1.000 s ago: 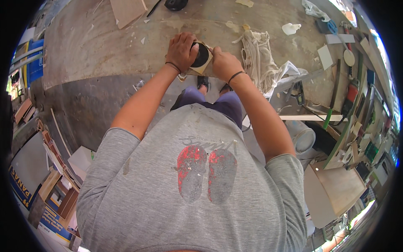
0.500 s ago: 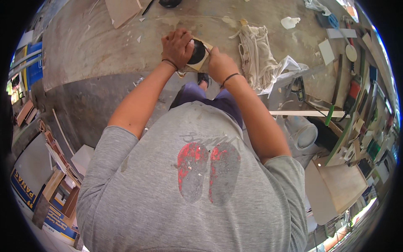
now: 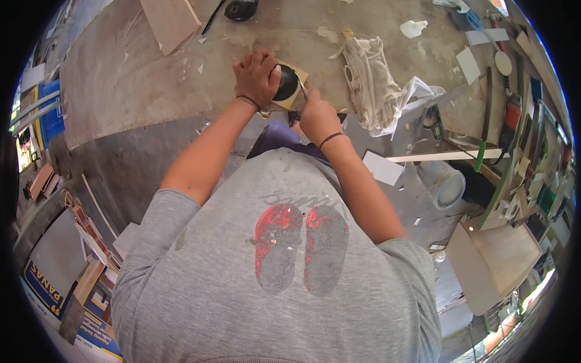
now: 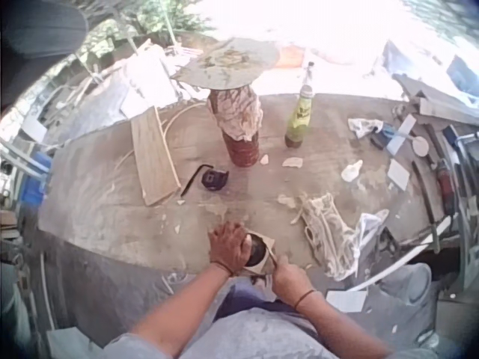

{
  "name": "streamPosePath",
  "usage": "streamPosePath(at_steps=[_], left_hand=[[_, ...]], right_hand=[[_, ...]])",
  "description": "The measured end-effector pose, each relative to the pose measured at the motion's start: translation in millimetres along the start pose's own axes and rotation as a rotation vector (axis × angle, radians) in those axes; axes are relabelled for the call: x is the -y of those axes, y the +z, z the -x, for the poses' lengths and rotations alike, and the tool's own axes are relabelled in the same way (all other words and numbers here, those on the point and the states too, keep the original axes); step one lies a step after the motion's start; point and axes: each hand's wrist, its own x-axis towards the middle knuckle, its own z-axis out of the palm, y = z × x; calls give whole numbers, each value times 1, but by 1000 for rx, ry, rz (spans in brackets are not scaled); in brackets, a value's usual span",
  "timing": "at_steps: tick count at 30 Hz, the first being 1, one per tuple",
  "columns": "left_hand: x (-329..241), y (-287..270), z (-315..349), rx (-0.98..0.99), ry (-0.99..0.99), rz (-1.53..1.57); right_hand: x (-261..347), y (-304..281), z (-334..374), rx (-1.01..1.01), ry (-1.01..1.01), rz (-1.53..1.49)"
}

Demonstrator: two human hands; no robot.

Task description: The person applies adhesive from a bottle to a small piece of leather, presses the leather onto a wooden square base containing a circular component, and uses a blade to trim the excess leather from the edges of the base.

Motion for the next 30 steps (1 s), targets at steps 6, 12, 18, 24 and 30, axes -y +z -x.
streamPosePath(at_steps=[6,12,18,24,30], left_hand=[[-2,-2,9,29,14,-3],[0,3,2,6,19,8],[-4,-9,5,-33,20,31],[-9,0,13,-135,18,107],[-7,3,16,-118,15,163]], right_hand=[[-5,7,15,-95,-62,-31],[-21,22,30,-93,-1,-55],[-13,8,52,-238,-91,-166],[-10,-15,-7,-205,-209,-33],[-6,-12,-31,-134,-200,39]])
